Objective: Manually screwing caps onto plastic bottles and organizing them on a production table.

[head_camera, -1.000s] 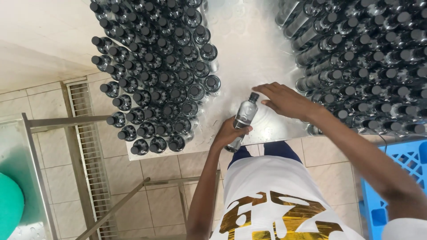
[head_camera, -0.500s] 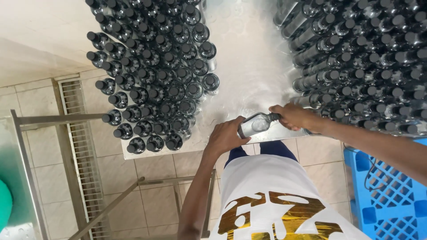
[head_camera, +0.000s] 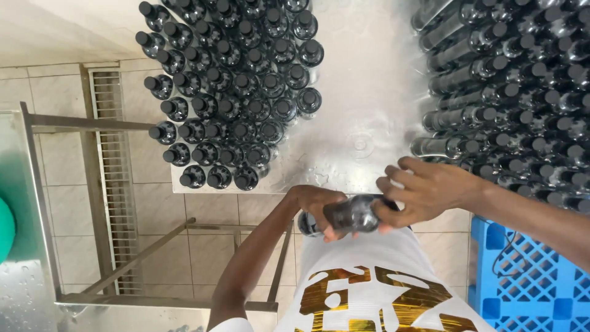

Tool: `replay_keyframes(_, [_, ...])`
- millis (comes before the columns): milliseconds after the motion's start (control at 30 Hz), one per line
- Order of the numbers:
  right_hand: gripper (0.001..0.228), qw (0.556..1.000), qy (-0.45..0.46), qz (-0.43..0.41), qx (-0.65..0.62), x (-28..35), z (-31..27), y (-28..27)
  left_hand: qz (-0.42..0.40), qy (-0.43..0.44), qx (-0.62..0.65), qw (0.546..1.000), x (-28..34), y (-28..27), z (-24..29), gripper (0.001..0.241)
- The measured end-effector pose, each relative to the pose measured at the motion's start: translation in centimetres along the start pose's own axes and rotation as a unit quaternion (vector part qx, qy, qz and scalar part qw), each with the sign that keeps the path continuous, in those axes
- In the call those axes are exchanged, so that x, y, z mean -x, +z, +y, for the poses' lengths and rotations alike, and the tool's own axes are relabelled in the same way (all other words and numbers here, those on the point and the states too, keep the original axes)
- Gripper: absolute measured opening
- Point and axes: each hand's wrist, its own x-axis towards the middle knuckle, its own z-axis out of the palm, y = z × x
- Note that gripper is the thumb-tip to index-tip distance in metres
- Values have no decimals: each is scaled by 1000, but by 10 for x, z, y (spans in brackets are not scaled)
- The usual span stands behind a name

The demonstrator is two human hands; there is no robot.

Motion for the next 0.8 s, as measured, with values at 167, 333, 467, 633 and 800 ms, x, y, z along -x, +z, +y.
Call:
replay_keyframes(167, [61,991,-71,117,-4,-20,-2,10,-172,57,108,978,-5,-15,-54,36])
replay_keyframes(333, [60,978,173,41,-112,21,6,60,11,34,93,995,1,1,-18,28])
replay_keyframes(467, [74,665,634,-188,-348,125,-6,176,323,-196,-137,916,10,-14,-19,49])
replay_keyframes(633, [53,300,736,-285,-536,181,-31,267,396,-322,-622,594,-21,-58,-166,45])
replay_keyframes(800, [42,66,688,-308,-653,185,-31,269,359,-179,-853,332,-11,-66,-163,22])
